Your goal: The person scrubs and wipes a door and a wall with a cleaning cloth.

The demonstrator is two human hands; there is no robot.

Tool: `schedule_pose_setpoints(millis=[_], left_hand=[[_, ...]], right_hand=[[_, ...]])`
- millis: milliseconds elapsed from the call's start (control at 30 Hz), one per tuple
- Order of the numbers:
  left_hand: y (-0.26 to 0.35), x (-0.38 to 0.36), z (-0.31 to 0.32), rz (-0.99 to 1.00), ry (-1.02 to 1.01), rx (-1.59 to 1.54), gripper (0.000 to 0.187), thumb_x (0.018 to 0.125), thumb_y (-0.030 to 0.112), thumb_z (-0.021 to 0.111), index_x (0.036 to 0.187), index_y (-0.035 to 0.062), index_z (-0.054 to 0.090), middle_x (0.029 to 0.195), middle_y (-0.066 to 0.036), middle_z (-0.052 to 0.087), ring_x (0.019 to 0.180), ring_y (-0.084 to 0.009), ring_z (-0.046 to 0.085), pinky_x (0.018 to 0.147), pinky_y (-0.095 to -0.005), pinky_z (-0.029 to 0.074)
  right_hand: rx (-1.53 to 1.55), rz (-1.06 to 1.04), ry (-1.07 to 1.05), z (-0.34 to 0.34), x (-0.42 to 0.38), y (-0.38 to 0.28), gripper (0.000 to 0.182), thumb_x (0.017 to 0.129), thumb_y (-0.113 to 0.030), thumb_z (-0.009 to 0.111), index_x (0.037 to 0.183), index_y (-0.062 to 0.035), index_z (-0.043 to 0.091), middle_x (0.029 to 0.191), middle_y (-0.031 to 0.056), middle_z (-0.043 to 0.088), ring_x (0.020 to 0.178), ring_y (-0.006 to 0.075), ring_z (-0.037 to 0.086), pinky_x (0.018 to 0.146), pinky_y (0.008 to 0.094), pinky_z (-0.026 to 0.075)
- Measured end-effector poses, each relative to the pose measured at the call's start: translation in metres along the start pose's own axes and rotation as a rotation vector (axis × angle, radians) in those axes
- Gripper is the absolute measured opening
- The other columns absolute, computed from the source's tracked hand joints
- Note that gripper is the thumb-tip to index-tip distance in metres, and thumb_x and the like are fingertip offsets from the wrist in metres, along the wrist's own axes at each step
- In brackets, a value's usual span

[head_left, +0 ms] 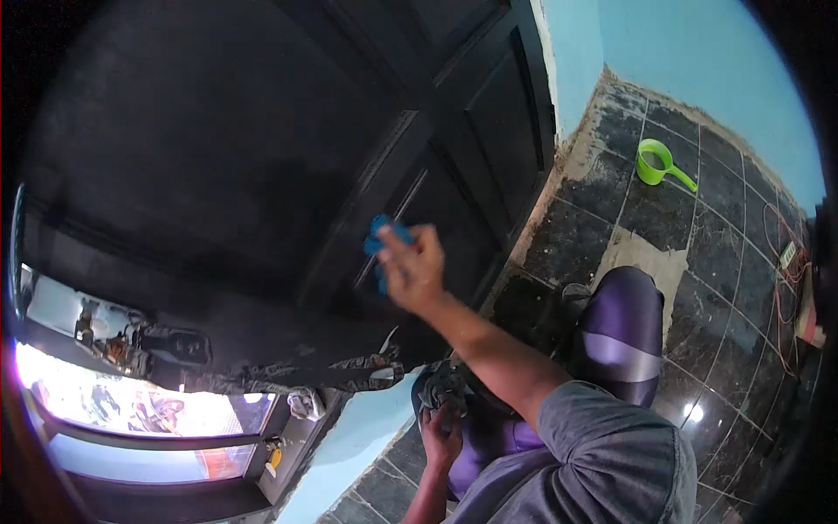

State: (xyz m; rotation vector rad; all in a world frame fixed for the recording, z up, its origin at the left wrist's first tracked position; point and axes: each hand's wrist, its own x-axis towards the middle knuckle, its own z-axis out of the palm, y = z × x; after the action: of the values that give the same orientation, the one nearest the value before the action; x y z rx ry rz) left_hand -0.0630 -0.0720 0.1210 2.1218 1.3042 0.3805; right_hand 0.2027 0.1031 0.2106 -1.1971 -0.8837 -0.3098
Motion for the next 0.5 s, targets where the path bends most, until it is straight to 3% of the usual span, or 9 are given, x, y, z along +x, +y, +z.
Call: schedule_pose_setpoints(millis=[133,200,233,300,333,367,400,433,500], left_hand=[[-0.001,0.003,-0.004,-0.039,0.041,0.035,0.033,0.092,0.014,0.072,0.126,0.0097,0.073,0.126,-0.024,0.062,0.120,-0.0445,0.059,0.107,-0.0481,0.045],[-0.005,-0.002,-0.001,-0.064,0.031,0.034,0.033,0.092,0.014,0.072,0.125,0.0091,0.073,0.124,-0.024,0.062,0.120,-0.0439,0.059,0.106,-0.0475,0.046],[-0.007,-0.003,0.000,-0.072,0.024,0.037,0.033,0.092,0.014,0.072,0.125,0.0089,0.073,0.123,-0.024,0.062,0.120,-0.0436,0.059,0.105,-0.0471,0.046],[-0.009,0.001,0.005,-0.105,-0.004,0.044,0.032,0.092,0.017,0.072,0.124,0.0116,0.074,0.127,-0.028,0.060,0.124,-0.0476,0.056,0.108,-0.0506,0.044],[-0.010,-0.004,0.005,-0.134,-0.031,0.052,0.031,0.092,0.018,0.072,0.123,0.0130,0.074,0.130,-0.030,0.059,0.127,-0.0497,0.054,0.109,-0.0523,0.043],[-0.002,0.001,0.002,-0.143,-0.091,0.058,0.032,0.093,0.019,0.072,0.124,0.0143,0.074,0.131,-0.033,0.058,0.127,-0.0504,0.053,0.110,-0.0531,0.043],[-0.001,0.002,0.005,-0.151,-0.101,0.041,0.032,0.093,0.020,0.072,0.124,0.0143,0.074,0.132,-0.034,0.058,0.127,-0.0503,0.053,0.110,-0.0530,0.043],[-0.001,0.005,0.007,-0.153,-0.106,0.026,0.032,0.093,0.020,0.071,0.124,0.0143,0.074,0.132,-0.034,0.058,0.127,-0.0502,0.053,0.110,-0.0529,0.043],[-0.004,0.009,0.009,-0.153,-0.109,0.041,0.032,0.093,0.020,0.071,0.125,0.0142,0.074,0.134,-0.034,0.058,0.127,-0.0497,0.053,0.110,-0.0526,0.043]], right_hand=[[-0.179,0.500,0.374,-0.018,-0.032,0.117,0.041,0.102,-0.022,0.063,0.136,0.0014,0.066,0.103,0.0185,0.056,0.090,0.0345,0.058,0.083,0.0468,0.048],[-0.248,0.894,0.396,-0.027,-0.070,0.153,0.043,0.107,-0.028,0.057,0.134,0.0044,0.065,0.101,0.0167,0.057,0.092,0.0317,0.059,0.087,0.0437,0.047],[-0.238,0.970,0.412,-0.026,-0.076,0.155,0.046,0.103,-0.025,0.063,0.140,0.0015,0.062,0.103,0.0172,0.056,0.094,0.0345,0.057,0.085,0.0479,0.047],[-0.201,0.728,0.460,-0.006,-0.062,0.114,0.046,0.100,-0.028,0.067,0.137,0.0001,0.064,0.098,0.0155,0.056,0.093,0.0342,0.056,0.086,0.0465,0.046],[-0.239,0.610,0.285,-0.010,-0.030,0.067,0.047,0.097,-0.029,0.071,0.135,-0.0010,0.065,0.093,0.0143,0.055,0.091,0.0334,0.055,0.084,0.0451,0.044],[-0.282,0.232,0.353,-0.004,-0.007,0.043,0.050,0.095,-0.028,0.074,0.135,0.0005,0.064,0.089,0.0138,0.054,0.086,0.0321,0.054,0.078,0.0453,0.042],[-0.058,0.372,0.212,-0.002,0.006,0.015,0.054,0.095,-0.027,0.074,0.138,0.0025,0.061,0.091,0.0152,0.055,0.086,0.0323,0.054,0.078,0.0457,0.042],[-0.038,0.303,0.246,0.005,0.011,0.014,0.057,0.095,-0.026,0.074,0.141,0.0042,0.058,0.089,0.0144,0.056,0.080,0.0273,0.054,0.074,0.0402,0.045],[0.144,0.460,0.289,0.001,-0.006,0.032,0.057,0.096,-0.025,0.073,0.141,0.0049,0.056,0.087,0.0135,0.057,0.075,0.0230,0.055,0.071,0.0357,0.046]])
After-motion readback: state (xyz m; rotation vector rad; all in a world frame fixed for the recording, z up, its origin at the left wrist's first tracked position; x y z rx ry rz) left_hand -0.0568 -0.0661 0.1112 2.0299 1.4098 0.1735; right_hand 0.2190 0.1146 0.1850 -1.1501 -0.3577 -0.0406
